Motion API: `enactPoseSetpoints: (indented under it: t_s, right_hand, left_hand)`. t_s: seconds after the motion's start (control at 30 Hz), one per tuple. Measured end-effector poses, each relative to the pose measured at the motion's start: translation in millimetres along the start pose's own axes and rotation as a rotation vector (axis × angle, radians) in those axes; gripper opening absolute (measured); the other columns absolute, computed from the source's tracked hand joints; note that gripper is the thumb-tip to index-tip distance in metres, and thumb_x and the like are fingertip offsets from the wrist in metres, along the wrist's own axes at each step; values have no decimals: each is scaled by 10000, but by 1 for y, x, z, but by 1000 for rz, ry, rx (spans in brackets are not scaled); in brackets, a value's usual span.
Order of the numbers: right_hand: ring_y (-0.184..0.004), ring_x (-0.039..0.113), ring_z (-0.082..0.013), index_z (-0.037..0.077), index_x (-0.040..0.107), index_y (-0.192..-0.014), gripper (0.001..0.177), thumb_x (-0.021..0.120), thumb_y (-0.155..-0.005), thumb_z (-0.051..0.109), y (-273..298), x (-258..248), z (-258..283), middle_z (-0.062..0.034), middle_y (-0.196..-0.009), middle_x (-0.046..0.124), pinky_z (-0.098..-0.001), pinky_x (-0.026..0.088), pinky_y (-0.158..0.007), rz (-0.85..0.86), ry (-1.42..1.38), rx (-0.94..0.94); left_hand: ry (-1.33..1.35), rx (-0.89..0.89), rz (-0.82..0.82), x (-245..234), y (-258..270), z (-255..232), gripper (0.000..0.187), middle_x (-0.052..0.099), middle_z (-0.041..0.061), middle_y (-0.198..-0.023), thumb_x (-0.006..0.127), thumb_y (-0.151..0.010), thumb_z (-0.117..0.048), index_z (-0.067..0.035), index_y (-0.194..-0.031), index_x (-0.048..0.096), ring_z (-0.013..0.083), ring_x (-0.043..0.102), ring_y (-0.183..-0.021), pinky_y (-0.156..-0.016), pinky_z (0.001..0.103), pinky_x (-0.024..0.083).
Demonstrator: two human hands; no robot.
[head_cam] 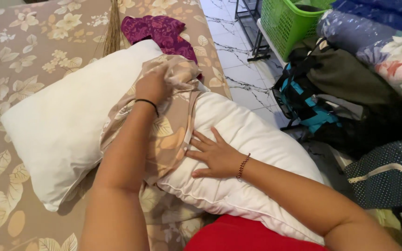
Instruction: The person puts a beige floral pillowcase onto a white pillow on a bed. They work the pillow into the fabric opening, pull the case over the pillow's corners, and smooth and adjust the fabric until the pillow is fully covered.
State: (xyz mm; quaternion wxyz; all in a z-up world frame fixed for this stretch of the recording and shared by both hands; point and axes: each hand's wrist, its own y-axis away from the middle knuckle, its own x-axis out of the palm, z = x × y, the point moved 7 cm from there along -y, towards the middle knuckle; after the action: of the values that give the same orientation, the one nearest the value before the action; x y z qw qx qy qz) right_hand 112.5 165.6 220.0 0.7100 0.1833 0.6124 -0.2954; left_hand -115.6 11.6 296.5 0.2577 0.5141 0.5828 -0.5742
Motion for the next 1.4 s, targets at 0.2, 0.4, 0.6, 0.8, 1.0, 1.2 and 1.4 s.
enactPoseSetpoints:
  t_s: [0.2,0.4,0.6,0.8,1.0,1.2,1.4]
  right_hand:
    - [-1564,116,-325,196,502,-1489,773,539,-892,685,2,1,-1,-157,-1632,310,-691,12,-1173,52,-29,30]
    - [-1566,115,-332,198,496,-1493,775,520,-901,698,-4,4,-2,-153,-1636,309,-696,1,-1175,57,-58,21]
    - [-1556,130,-328,213,490,-1487,770,518,-900,710,-5,9,-2,-149,-1630,318,-685,16,-1186,33,-1,7]
    - [-1534,147,-341,230,459,-1534,772,558,-899,657,9,3,-8,-145,-1626,306,-699,73,-1164,21,-58,29]
    - [-1549,154,-320,242,474,-1513,737,577,-901,640,8,-3,-5,-120,-1645,291,-711,80,-1155,23,-52,-11]
    - [-1563,141,-317,247,509,-1482,689,562,-917,638,13,4,-7,-106,-1660,277,-699,75,-1175,75,-59,8]
    - [-1567,177,-319,258,521,-1467,649,599,-917,594,26,-9,1,-88,-1640,313,-638,90,-1218,109,-71,41]
  left_hand:
    - [1381,-439,-786,5,-64,289,95,655,55,-880,637,-928,-97,-41,-940,713,188,631,-795,-704,361,580]
    - [1213,-412,-1215,-119,29,223,526,409,125,-1455,558,-1011,-82,-43,-1475,314,296,501,-1333,-1107,480,479]
    - [217,-28,115,-35,-1,-58,422,763,165,-958,734,-908,-528,-118,-982,804,353,705,-911,-853,430,519]
    - [-352,43,192,193,-18,-70,231,782,110,-1018,598,-909,-179,-138,-973,816,281,755,-920,-737,398,576]
    - [-306,-13,250,207,-2,-68,261,783,122,-985,542,-993,-163,-111,-995,798,286,764,-880,-682,427,591]
    - [-186,-30,-2,177,11,-70,213,758,150,-968,586,-878,-151,-82,-938,779,313,752,-881,-743,400,584]
    - [-154,-79,98,209,5,-58,244,761,161,-985,551,-936,-135,-81,-962,788,326,749,-919,-766,446,596]
